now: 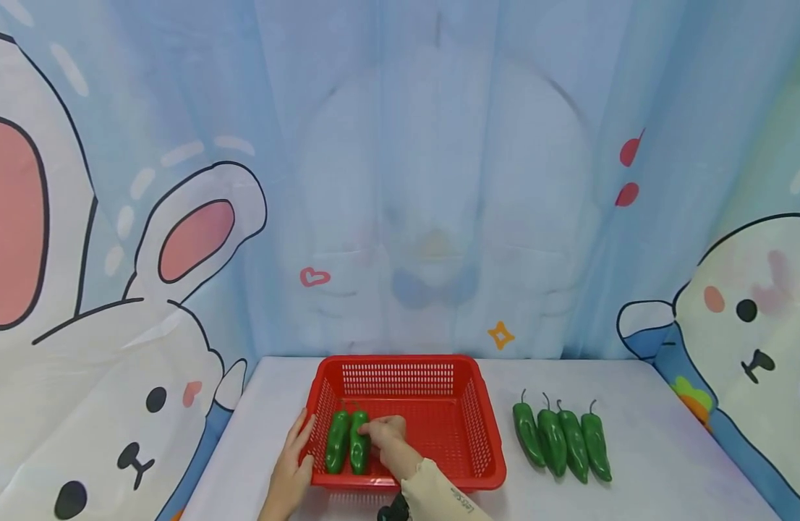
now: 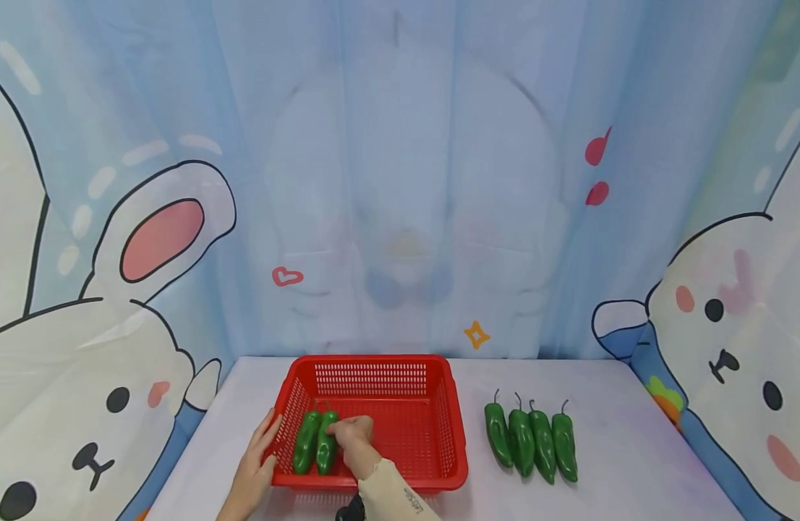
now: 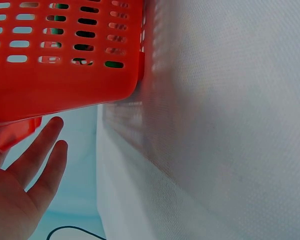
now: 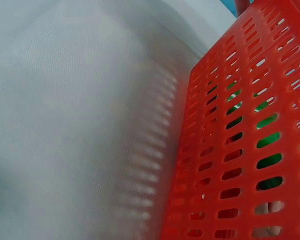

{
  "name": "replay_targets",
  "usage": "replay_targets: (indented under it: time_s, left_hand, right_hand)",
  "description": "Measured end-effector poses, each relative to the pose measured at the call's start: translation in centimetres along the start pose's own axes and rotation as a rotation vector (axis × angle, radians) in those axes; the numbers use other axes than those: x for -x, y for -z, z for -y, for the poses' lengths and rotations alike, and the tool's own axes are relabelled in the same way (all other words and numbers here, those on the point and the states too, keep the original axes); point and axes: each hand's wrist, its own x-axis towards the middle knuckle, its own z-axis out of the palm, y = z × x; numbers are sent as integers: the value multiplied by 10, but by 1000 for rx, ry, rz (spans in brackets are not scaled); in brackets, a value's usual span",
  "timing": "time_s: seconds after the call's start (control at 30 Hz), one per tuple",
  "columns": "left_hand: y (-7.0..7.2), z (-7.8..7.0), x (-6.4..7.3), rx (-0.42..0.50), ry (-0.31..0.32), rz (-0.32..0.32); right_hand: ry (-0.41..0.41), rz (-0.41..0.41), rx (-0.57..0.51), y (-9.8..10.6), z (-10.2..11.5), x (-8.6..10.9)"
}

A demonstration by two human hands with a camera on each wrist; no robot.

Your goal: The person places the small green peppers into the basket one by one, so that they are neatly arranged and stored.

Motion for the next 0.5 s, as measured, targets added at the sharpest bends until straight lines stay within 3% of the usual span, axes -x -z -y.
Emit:
replay_targets:
  time_s: [0.5]
  left_hand:
    - [0,3,-2,13,40,15]
  right_hand:
    - [-47,-38,125,-6,-2,-14]
